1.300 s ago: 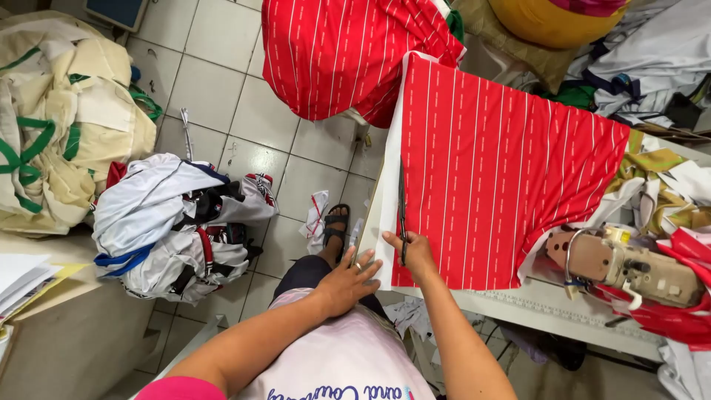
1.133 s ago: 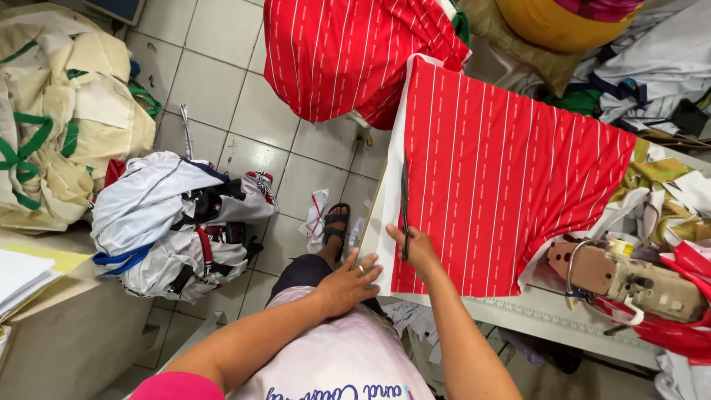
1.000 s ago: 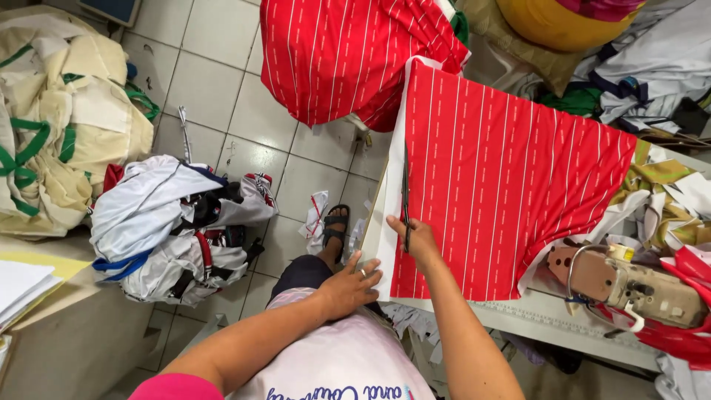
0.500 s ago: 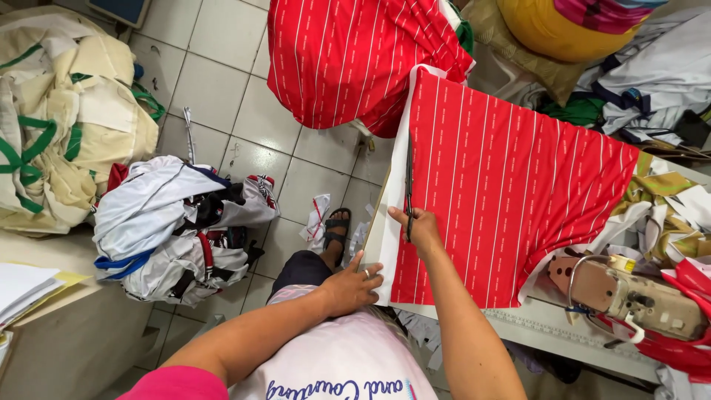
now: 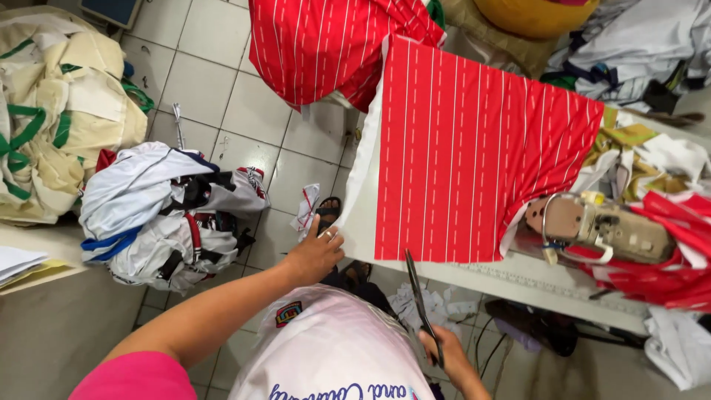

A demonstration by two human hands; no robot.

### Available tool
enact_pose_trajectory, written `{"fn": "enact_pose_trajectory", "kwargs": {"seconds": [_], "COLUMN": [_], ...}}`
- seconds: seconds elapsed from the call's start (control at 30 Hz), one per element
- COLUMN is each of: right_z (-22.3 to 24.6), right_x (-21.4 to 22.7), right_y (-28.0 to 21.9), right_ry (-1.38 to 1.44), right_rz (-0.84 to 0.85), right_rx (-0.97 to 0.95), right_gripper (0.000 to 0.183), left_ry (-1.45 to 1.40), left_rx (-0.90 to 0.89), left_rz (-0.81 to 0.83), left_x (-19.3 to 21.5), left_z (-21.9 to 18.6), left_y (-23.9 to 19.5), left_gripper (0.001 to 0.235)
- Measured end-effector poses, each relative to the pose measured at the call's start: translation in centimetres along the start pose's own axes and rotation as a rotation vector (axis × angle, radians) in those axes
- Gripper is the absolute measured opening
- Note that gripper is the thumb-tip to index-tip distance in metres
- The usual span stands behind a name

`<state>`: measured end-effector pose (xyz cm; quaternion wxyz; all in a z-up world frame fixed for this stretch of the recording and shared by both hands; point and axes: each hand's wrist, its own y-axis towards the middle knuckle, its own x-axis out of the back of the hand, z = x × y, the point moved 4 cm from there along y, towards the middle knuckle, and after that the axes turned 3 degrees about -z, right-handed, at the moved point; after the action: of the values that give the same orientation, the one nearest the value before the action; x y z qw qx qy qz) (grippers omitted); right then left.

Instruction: Cutting a piece of red striped fabric into multiple narrow strips using scissors on a work table.

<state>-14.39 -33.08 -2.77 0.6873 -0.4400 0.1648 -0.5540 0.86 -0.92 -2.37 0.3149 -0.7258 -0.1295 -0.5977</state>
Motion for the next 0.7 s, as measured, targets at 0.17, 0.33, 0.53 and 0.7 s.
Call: {"fn": "enact_pose_trajectory", "kwargs": {"seconds": [0.17, 0.33, 0.53, 0.7], "right_z": [-1.7, 3.1, 0.3, -2.0], "right_x": [-0.4, -3.4, -6.8, -7.8], "right_y": [-3.4, -1.9, 4.5, 5.8], "right_ry": [0.224, 0.232, 0.236, 0.301], "right_rz": [0.097, 0.186, 0.025, -0.148], "right_rx": [-0.037, -0.137, 0.075, 0.065], "right_gripper": [0.043, 0.028, 0.048, 0.040], "left_ry": [-0.079, -0.090, -0.233, -0.232], "left_rx": [0.052, 0.223, 0.298, 0.284], "left_rz": [-0.248, -0.189, -0.009, 0.059], "left_x": [-0.6, -1.5, 0.5, -0.1], "left_z": [-3.8, -6.2, -6.7, -6.5], "left_y": [2.0, 3.1, 2.5, 2.6], "left_gripper": [0.065, 0.079, 0.081, 0.087]}}
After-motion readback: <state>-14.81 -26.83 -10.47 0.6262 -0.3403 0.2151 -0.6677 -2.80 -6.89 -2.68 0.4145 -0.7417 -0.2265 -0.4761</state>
